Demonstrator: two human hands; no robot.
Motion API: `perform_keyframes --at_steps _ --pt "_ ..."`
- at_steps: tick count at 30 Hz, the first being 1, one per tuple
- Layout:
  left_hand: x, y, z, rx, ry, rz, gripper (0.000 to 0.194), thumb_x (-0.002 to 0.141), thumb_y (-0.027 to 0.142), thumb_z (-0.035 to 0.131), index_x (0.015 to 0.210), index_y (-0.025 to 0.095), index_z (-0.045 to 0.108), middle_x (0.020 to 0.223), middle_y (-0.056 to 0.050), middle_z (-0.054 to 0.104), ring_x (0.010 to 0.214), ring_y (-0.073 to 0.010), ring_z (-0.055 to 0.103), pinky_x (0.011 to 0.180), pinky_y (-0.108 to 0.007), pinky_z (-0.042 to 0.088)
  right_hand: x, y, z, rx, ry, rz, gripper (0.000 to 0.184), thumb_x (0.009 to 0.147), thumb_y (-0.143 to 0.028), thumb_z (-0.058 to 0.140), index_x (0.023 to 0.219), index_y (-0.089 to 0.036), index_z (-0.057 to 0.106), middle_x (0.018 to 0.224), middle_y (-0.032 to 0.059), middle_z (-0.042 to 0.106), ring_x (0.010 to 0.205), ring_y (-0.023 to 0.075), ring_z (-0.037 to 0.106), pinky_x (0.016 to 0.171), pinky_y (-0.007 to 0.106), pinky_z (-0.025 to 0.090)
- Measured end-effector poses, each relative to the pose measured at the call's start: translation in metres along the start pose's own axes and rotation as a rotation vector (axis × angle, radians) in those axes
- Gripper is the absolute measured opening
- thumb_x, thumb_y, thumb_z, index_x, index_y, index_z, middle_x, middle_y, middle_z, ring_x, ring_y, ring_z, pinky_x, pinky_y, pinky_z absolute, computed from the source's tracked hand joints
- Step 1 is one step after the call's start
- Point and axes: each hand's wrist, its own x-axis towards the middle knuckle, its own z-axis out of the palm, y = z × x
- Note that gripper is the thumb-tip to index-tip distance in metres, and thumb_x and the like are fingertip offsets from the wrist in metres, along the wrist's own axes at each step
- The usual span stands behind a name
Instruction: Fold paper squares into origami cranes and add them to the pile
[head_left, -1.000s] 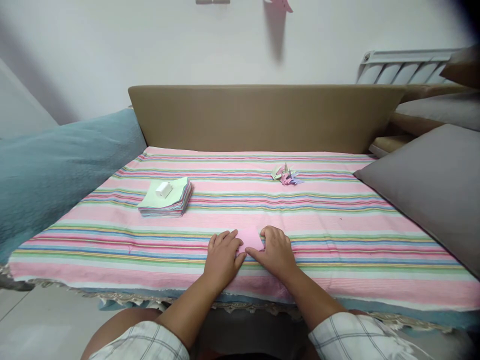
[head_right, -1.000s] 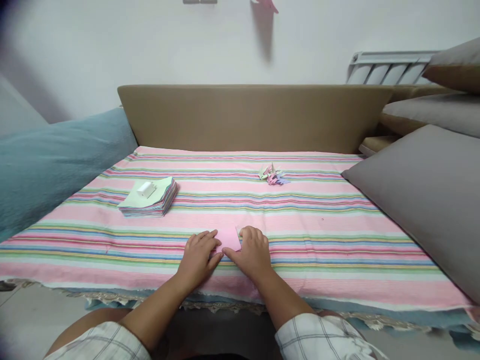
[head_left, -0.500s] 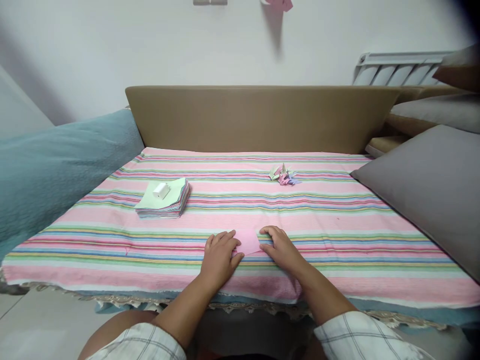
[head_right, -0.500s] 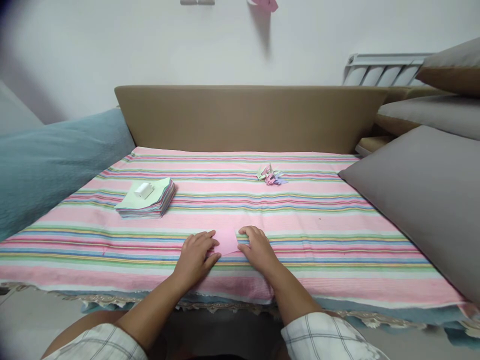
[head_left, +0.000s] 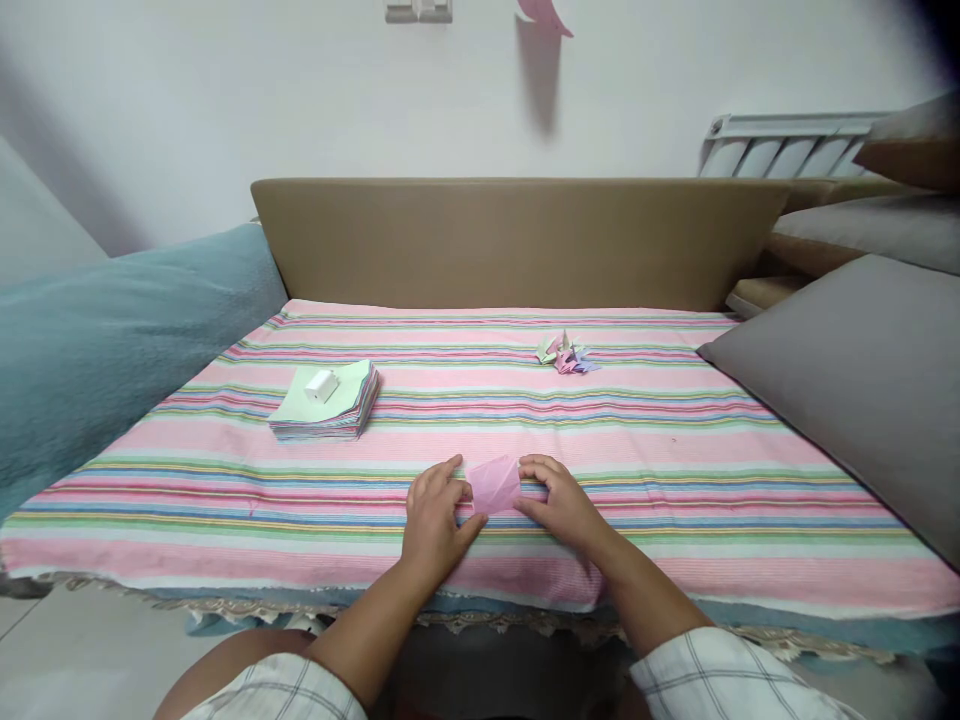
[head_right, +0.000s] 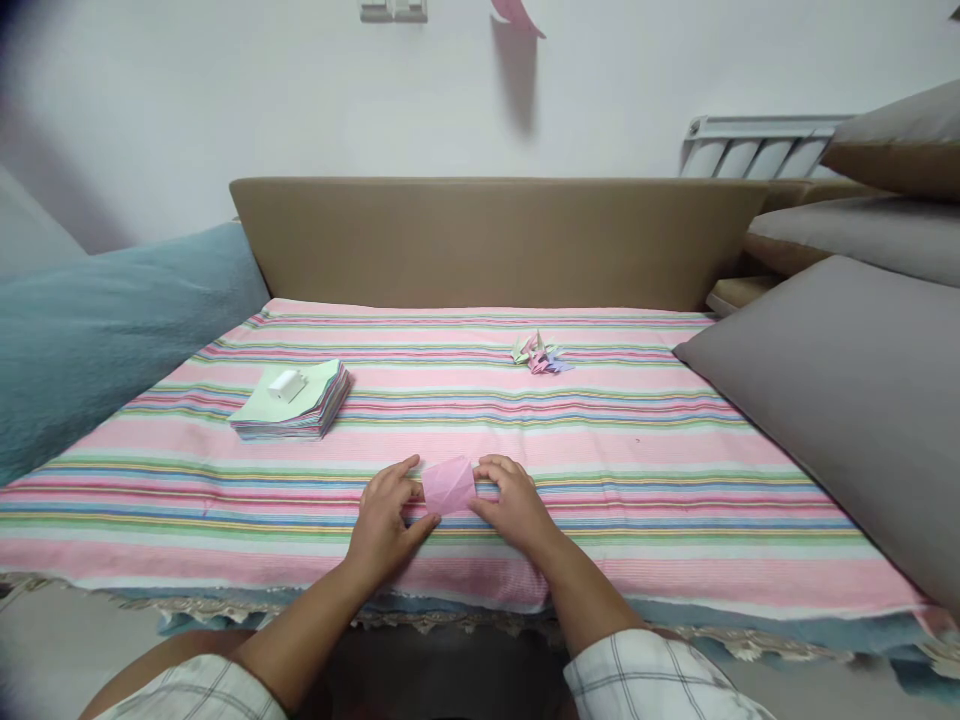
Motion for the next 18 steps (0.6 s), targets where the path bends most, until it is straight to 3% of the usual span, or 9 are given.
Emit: perform_keyframes --at_steps 4,9,15,18 --pt "-0.0015 0.0043 0.0014 -0.077 0.039 0.117 0.008 0.07 0.016 0.061 0.066 0.021 0.057 0.104 -0.004 0.063 0.099 -0.0219 0.053 0.086 -0.04 0.041 -0.0008 0.0026 0.0027 0.077 0.045 -0.068 0.013 0.07 -0.023 0.063 0.083 -0.022 0.065 0.115 0.0076 0.054 0.111 0.0215 0.048 0.096 0.038 0.038" --pt "-0.0022 0.0068 0.0045 -0.043 -0.018 0.167 0.01 0.073 0.014 0.052 0.069 0.021 0.057 0.074 -0.002 0.063 0.076 -0.0185 0.055 0.074 -0.035 0.041 -0.0015 0.0055 0.0052 0.089 0.077 -0.107 0.009 0.073 -0.019 0.06 0.078 -0.022 0.067 0.111 0.0078 0.052 0.106 0.0212 0.049 0.091 0.037 0.041" --pt "-0.002 0.002 0.0062 -0.139 -0.051 0.195 0.028 0.066 0.003 0.044 0.082 0.022 0.059 0.091 -0.003 0.067 0.085 -0.0189 0.058 0.079 -0.036 0.043 -0.0032 0.003 0.0023 -0.089 -0.001 -0.188 0.02 0.072 -0.012 0.057 0.084 -0.023 0.068 0.097 0.0063 0.054 0.097 0.021 0.048 0.086 0.036 0.041" --pt "-0.0015 0.0018 0.0052 -0.182 -0.049 0.21 0.028 0.07 0.004 0.043 0.084 0.022 0.06 0.092 -0.003 0.068 0.085 -0.0183 0.059 0.085 -0.039 0.042 -0.0046 -0.002 0.0005 -0.104 -0.034 -0.212 0.027 0.072 -0.009 0.054 0.089 -0.024 0.068 0.098 0.0057 0.054 0.097 0.0209 0.048 0.086 0.036 0.041"
